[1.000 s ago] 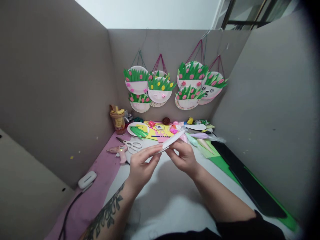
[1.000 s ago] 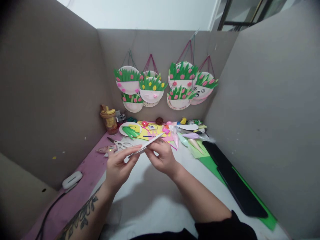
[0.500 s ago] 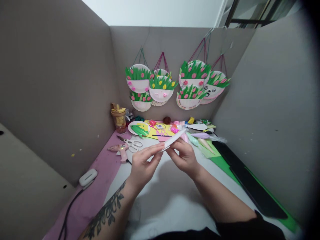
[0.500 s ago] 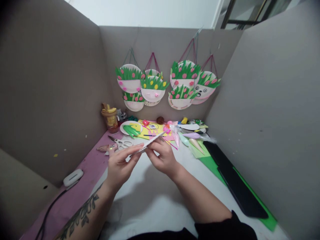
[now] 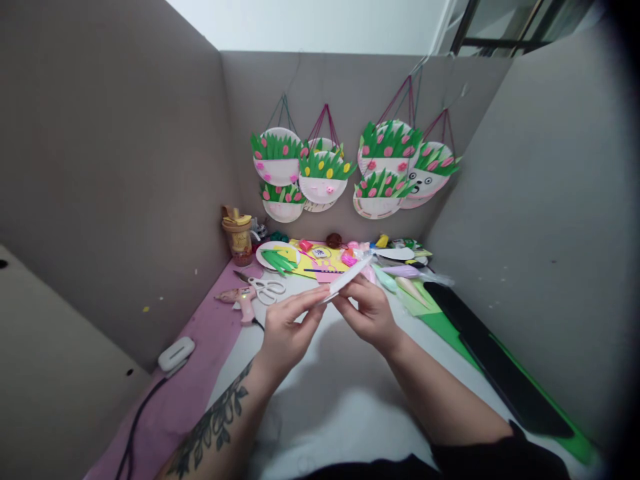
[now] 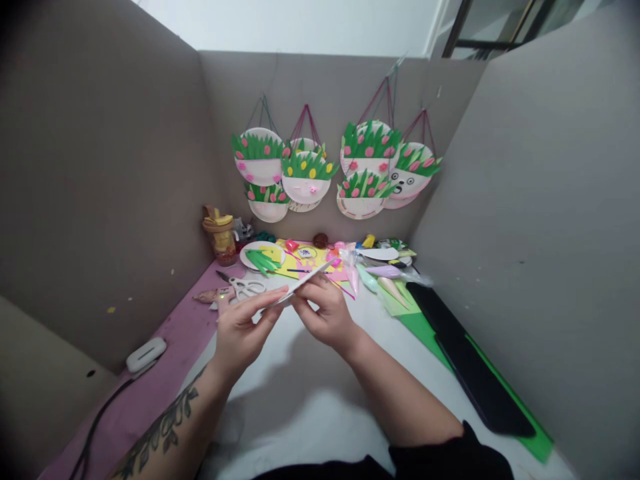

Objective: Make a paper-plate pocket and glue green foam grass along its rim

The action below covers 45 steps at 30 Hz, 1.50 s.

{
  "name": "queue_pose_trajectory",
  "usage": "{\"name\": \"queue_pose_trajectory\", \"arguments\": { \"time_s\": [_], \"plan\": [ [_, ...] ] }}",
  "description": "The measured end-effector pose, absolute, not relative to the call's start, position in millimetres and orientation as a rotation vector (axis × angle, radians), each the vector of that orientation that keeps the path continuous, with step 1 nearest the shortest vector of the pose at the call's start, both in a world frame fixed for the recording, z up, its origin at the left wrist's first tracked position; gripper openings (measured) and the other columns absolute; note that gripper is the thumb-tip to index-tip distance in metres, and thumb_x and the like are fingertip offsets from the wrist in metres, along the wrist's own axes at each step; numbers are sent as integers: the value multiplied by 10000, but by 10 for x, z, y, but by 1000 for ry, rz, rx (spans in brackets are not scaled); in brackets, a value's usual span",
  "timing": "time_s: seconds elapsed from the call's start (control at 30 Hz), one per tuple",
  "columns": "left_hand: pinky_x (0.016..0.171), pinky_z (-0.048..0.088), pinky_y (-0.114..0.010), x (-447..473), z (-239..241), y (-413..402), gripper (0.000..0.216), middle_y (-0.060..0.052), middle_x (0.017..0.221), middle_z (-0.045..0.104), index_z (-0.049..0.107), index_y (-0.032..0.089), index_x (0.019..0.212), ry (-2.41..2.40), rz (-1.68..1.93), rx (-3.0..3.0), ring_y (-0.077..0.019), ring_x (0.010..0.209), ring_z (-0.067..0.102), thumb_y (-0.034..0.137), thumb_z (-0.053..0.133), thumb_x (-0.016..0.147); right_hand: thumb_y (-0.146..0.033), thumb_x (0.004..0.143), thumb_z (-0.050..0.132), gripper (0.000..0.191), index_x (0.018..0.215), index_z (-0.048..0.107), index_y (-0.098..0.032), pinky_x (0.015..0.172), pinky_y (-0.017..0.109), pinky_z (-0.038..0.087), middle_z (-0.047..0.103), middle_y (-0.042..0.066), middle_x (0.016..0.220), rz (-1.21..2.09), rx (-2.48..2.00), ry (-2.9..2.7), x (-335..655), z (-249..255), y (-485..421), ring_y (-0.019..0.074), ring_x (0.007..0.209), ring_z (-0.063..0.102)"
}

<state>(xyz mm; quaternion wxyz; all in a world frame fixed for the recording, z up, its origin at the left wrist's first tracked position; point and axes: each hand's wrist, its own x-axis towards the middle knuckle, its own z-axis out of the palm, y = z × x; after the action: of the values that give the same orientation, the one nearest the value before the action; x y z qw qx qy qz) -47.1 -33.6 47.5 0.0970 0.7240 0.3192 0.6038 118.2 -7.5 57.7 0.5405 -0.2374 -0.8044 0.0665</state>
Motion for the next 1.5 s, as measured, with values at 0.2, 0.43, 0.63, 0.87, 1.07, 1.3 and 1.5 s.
{"name": "queue_pose_trajectory", "arguments": {
  "time_s": [0.2, 0.43, 0.63, 0.87, 1.07, 1.3, 1.5],
  "plan": [
    [857, 569, -328, -467, 469, -330, 226, -45, 994, 726, 709, 224, 979, 931, 1794, 2148, -182, 891, 700, 116, 614, 804, -131, 837, 530, 153, 877, 644, -224, 734, 327, 484, 659, 48, 843, 158, -574, -1918, 1193, 577, -76, 185, 807, 612],
    [830, 580, -320, -465, 458, -318, 219, -43, 993, 726, 709, 224, 977, 917, 1799, 2153, -180, 877, 703, 127, 608, 810, -151, 839, 529, 144, 855, 649, -227, 766, 351, 483, 662, 48, 823, 188, -601, -1920, 1198, 570, -77, 203, 831, 616],
    [820, 582, -306, -466, 460, -319, 214, -45, 985, 728, 712, 219, 974, 906, 1799, 2140, -176, 865, 705, 129, 611, 808, -150, 833, 536, 127, 822, 640, -222, 731, 334, 479, 656, 41, 794, 189, -602, -1923, 1207, 576, -73, 192, 796, 609],
    [842, 567, -314, -467, 440, -326, 225, -45, 992, 727, 701, 226, 1006, 977, 1798, 2190, -167, 864, 703, 143, 590, 829, -176, 821, 580, 112, 717, 601, -211, 613, 283, 450, 620, 1, 660, 103, -711, -1821, 1143, 536, -74, 151, 640, 565],
    [846, 551, -311, -494, 391, -296, 235, -49, 1000, 727, 687, 235, 1018, 1118, 1809, 2253, -168, 886, 697, 128, 574, 841, -229, 788, 664, 78, 786, 586, -240, 565, 293, 424, 516, -22, 609, -152, -770, -1648, 1149, 468, -109, 145, 568, 492],
    [873, 524, -297, -493, 327, -233, 263, -49, 1048, 712, 652, 219, 1068, 933, 1786, 2303, -164, 988, 663, 117, 546, 849, -197, 766, 672, 213, 959, 640, -279, 811, 420, 433, 576, 55, 906, -368, -767, -1809, 1210, 557, -126, 233, 880, 538],
    [990, 437, -398, -565, 353, -144, 399, -82, 1180, 640, 571, 214, 1175, 1225, 1617, 2159, -221, 1146, 568, 219, 645, 783, -194, 792, 626, 25, 792, 629, -219, 772, 384, 405, 601, 35, 810, -94, -917, -1803, 1241, 569, -29, 209, 823, 534]
  ]
}}
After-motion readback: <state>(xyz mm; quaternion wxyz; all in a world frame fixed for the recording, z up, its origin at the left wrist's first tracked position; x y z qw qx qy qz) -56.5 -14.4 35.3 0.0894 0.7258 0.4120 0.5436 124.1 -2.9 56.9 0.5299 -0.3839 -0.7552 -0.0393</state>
